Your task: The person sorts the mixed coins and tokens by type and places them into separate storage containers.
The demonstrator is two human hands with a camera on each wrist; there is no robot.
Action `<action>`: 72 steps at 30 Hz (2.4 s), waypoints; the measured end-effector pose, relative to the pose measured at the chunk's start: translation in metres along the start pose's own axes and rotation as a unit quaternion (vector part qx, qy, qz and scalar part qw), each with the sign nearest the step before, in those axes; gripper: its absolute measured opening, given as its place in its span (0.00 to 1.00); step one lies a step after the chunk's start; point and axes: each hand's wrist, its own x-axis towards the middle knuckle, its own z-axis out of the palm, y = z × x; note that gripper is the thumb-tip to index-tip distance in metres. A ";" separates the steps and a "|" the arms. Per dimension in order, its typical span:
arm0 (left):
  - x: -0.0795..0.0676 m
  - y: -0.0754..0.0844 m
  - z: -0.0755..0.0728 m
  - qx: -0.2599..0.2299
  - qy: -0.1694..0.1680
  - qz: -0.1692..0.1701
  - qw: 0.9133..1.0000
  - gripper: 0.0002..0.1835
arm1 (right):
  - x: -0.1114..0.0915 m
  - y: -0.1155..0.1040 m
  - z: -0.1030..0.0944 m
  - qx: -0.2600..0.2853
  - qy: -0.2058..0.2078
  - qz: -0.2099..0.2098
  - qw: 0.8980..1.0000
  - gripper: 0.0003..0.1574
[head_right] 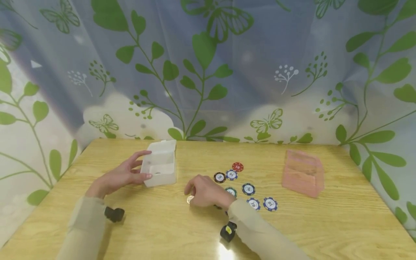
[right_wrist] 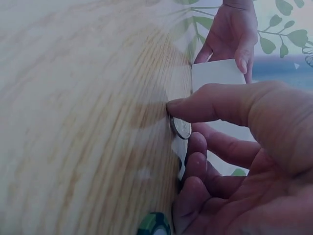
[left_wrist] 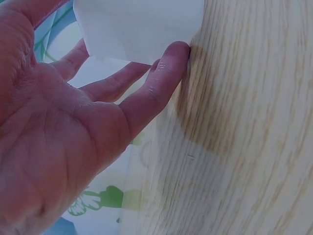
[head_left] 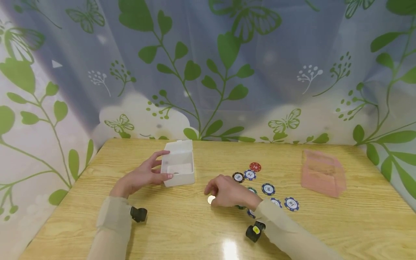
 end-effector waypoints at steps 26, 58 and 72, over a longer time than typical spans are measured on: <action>0.001 -0.002 0.000 0.001 0.005 -0.001 1.000 0.50 | -0.003 0.021 -0.007 0.104 0.034 -0.061 0.992 0.03; 0.001 -0.002 -0.001 0.005 0.008 -0.005 1.000 0.49 | 0.025 0.013 -0.013 0.314 0.136 0.019 0.940 0.08; 0.002 -0.002 -0.002 0.008 0.008 -0.003 1.000 0.49 | 0.044 -0.004 -0.008 0.387 0.153 0.040 0.908 0.08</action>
